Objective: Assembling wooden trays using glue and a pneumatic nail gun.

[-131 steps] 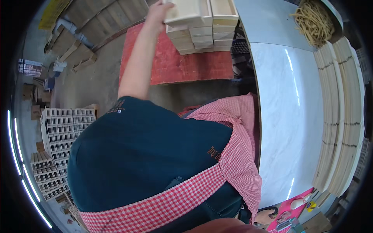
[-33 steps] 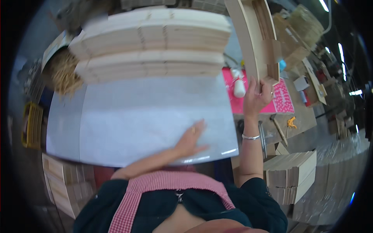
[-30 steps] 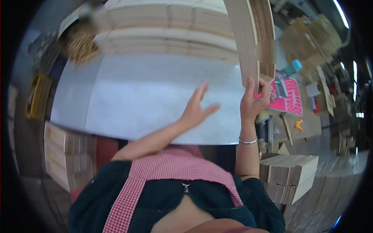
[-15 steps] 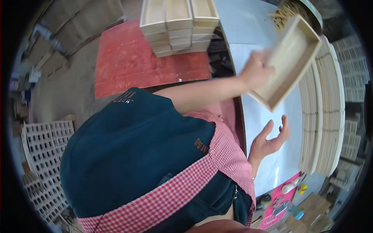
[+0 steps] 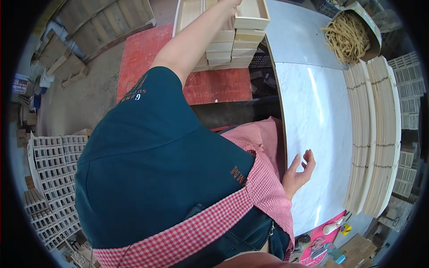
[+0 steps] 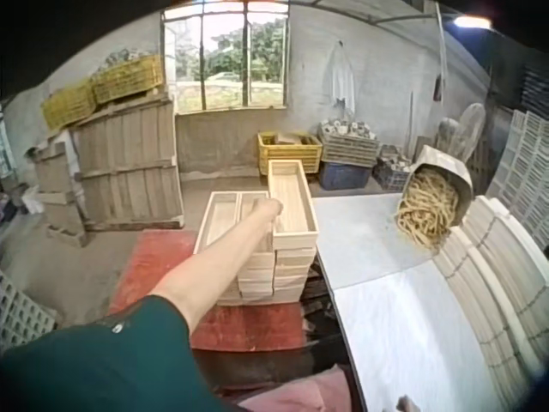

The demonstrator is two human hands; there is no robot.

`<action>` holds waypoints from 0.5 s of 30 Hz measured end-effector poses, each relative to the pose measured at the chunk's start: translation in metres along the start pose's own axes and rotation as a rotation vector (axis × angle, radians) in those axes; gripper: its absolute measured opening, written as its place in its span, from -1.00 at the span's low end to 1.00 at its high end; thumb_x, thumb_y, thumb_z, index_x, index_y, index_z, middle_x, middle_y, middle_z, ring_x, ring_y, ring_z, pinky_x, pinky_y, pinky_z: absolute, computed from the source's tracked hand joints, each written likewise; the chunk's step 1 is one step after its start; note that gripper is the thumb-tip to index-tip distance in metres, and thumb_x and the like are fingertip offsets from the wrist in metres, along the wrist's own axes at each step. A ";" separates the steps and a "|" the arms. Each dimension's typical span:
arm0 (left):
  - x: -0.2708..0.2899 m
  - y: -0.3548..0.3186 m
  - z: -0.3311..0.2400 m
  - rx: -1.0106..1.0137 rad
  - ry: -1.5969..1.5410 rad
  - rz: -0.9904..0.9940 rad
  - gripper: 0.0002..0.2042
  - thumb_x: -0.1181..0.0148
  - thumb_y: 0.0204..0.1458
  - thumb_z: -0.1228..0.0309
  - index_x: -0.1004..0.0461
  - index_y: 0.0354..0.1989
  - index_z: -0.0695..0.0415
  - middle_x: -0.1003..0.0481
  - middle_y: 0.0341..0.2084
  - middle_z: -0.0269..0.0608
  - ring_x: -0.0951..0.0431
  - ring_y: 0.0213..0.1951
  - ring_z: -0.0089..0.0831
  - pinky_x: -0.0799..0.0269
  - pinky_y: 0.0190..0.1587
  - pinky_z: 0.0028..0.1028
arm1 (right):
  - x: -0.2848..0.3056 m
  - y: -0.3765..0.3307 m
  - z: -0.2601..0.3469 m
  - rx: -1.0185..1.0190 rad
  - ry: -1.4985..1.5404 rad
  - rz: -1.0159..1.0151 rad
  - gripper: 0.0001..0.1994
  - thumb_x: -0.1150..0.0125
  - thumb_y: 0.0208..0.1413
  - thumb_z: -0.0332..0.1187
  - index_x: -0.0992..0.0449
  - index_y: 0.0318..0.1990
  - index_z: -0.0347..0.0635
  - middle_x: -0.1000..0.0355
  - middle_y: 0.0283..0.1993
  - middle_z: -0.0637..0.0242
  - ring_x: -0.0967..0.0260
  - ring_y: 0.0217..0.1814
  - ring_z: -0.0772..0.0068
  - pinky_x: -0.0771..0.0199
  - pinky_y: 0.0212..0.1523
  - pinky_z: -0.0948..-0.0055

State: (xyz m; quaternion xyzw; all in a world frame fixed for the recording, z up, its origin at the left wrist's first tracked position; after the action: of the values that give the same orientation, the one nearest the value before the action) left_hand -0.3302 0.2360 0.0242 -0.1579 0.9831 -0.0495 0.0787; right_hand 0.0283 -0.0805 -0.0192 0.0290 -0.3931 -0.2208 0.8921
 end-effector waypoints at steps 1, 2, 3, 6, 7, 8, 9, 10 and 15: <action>-0.003 0.004 0.003 -0.003 0.011 -0.002 -0.54 -0.19 0.01 0.53 -0.44 0.12 0.45 -0.52 -0.07 0.26 -0.56 0.02 -0.05 -0.56 0.03 -0.28 | 0.001 0.000 -0.001 -0.017 -0.007 0.001 -0.59 -0.20 0.24 -0.43 -0.40 0.24 -0.20 -0.44 0.18 0.11 -0.40 0.17 0.19 -0.41 0.18 0.19; -0.007 0.008 0.006 -0.007 0.023 -0.003 -0.54 -0.20 0.01 0.53 -0.44 0.12 0.45 -0.52 -0.07 0.26 -0.57 0.02 -0.05 -0.56 0.03 -0.28 | 0.001 -0.001 -0.003 -0.034 -0.013 0.003 -0.59 -0.20 0.24 -0.44 -0.40 0.23 -0.21 -0.44 0.18 0.11 -0.40 0.16 0.19 -0.41 0.17 0.19; -0.010 0.012 0.009 -0.011 0.034 -0.006 -0.54 -0.20 0.00 0.52 -0.44 0.12 0.44 -0.52 -0.07 0.26 -0.57 0.02 -0.05 -0.56 0.03 -0.28 | 0.002 -0.001 -0.005 -0.051 -0.018 0.004 -0.59 -0.21 0.24 -0.44 -0.40 0.23 -0.21 -0.44 0.17 0.11 -0.40 0.16 0.19 -0.41 0.17 0.19; -0.019 0.022 0.019 -0.025 0.070 -0.016 -0.54 -0.21 0.00 0.51 -0.45 0.11 0.44 -0.53 -0.07 0.26 -0.57 0.02 -0.05 -0.56 0.02 -0.28 | 0.002 -0.001 -0.013 -0.073 -0.014 0.015 -0.60 -0.21 0.24 -0.43 -0.41 0.23 -0.22 -0.44 0.16 0.11 -0.41 0.15 0.19 -0.42 0.16 0.19; -0.021 0.025 0.022 -0.030 0.083 -0.022 -0.55 -0.21 0.00 0.50 -0.45 0.11 0.43 -0.53 -0.07 0.26 -0.57 0.01 -0.05 -0.56 0.02 -0.28 | 0.001 -0.001 -0.015 -0.079 -0.010 0.022 -0.60 -0.21 0.24 -0.43 -0.41 0.22 -0.22 -0.45 0.16 0.11 -0.41 0.14 0.19 -0.42 0.15 0.19; -0.023 0.028 0.025 -0.037 0.096 -0.028 -0.55 -0.21 0.00 0.50 -0.45 0.11 0.43 -0.53 -0.07 0.26 -0.57 0.01 -0.05 -0.57 0.02 -0.28 | 0.000 -0.002 -0.017 -0.086 -0.005 0.029 -0.60 -0.22 0.24 -0.43 -0.41 0.22 -0.22 -0.45 0.16 0.11 -0.41 0.14 0.19 -0.42 0.15 0.19; -0.025 0.031 0.028 -0.043 0.110 -0.034 -0.55 -0.21 0.00 0.50 -0.46 0.11 0.43 -0.53 -0.07 0.25 -0.57 0.01 -0.05 -0.57 0.02 -0.28 | 0.000 -0.001 -0.017 -0.090 -0.003 0.029 -0.60 -0.22 0.24 -0.43 -0.41 0.22 -0.22 -0.45 0.16 0.11 -0.41 0.14 0.19 -0.42 0.15 0.19; -0.026 0.033 0.030 -0.051 0.123 -0.040 -0.55 -0.21 0.00 0.49 -0.46 0.10 0.43 -0.53 -0.07 0.25 -0.58 0.01 -0.05 -0.57 0.02 -0.28 | -0.001 0.000 -0.016 -0.092 0.003 0.035 -0.60 -0.22 0.24 -0.42 -0.41 0.22 -0.23 -0.45 0.15 0.11 -0.41 0.14 0.19 -0.42 0.14 0.20; -0.030 0.043 0.043 -0.088 0.186 -0.078 -0.55 -0.23 0.00 0.47 -0.47 0.09 0.41 -0.53 -0.06 0.25 -0.58 0.00 -0.05 -0.57 0.01 -0.28 | -0.003 0.003 -0.017 -0.093 0.025 0.061 -0.60 -0.22 0.24 -0.41 -0.41 0.22 -0.24 -0.45 0.14 0.12 -0.41 0.13 0.20 -0.42 0.13 0.20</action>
State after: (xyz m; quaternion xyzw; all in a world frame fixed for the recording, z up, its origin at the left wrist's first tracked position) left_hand -0.3077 0.2832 -0.0193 -0.1942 0.9804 -0.0236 -0.0220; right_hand 0.0393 -0.0784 -0.0324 -0.0220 -0.3720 -0.2110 0.9037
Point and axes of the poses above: each hand's wrist, its own y-axis towards the middle knuckle, its own x-axis out of the back of the hand, z = x × y, the point moved 6 cm from there along y, towards the middle knuckle
